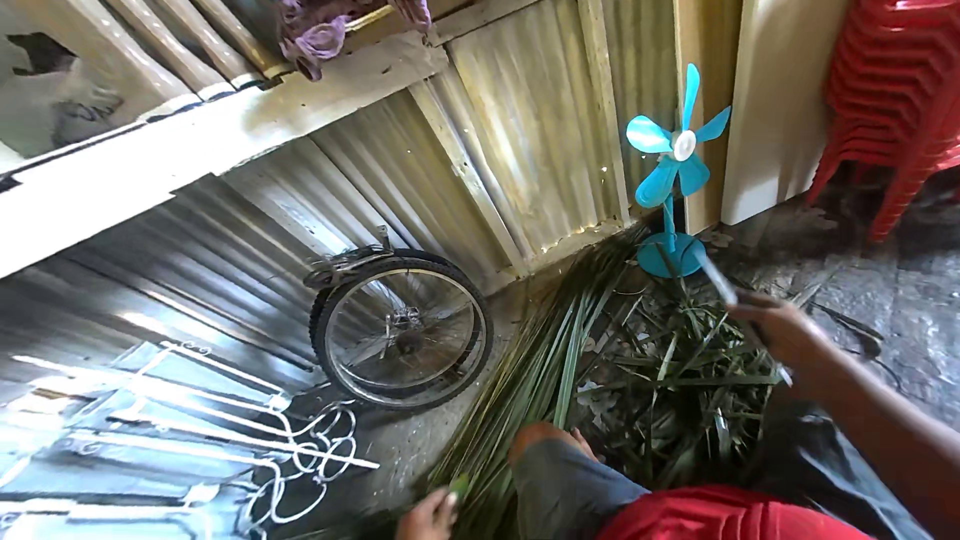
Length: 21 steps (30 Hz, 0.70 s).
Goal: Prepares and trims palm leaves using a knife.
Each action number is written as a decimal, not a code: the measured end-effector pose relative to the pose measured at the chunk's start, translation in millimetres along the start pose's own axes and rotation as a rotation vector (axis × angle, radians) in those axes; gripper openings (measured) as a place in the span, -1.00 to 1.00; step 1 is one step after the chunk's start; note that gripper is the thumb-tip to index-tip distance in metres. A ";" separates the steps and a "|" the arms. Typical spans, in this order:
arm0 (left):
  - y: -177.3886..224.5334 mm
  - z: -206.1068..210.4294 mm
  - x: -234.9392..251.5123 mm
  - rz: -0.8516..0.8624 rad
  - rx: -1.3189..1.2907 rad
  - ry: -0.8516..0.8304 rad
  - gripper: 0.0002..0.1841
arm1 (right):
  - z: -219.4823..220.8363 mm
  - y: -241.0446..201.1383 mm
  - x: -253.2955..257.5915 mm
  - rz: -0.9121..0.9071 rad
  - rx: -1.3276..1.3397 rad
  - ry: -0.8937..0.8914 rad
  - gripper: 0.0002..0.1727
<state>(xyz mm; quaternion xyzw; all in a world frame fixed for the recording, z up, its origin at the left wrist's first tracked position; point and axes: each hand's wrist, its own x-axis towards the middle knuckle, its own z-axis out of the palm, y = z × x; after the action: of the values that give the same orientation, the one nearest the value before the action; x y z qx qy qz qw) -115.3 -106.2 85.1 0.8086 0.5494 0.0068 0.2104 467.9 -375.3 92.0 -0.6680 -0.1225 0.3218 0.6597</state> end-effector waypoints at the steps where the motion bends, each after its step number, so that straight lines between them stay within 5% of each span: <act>1: 29.7 6.9 3.2 0.035 -0.057 -0.016 -0.65 | 24.0 1.8 -14.0 0.020 -0.043 -0.120 -0.54; 7: 160.1 47.1 -3.4 0.280 -0.375 -0.111 -0.76 | 128.5 38.9 -84.8 0.003 -0.109 -0.698 -0.41; 15: 182.7 91.3 -11.6 0.416 -0.509 -0.125 -0.79 | 139.9 52.8 -103.3 0.202 0.193 -0.669 -0.30; 21: 182.8 95.1 -23.3 0.551 -0.340 0.108 -0.80 | 137.1 46.4 -105.3 0.259 0.312 -0.542 -0.32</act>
<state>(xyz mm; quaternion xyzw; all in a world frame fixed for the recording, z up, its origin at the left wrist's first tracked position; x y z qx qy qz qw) 60.4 -214.8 67.1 0.8786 0.3114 0.1980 0.3031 294.4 -331.8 86.3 -0.4590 -0.1569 0.5837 0.6511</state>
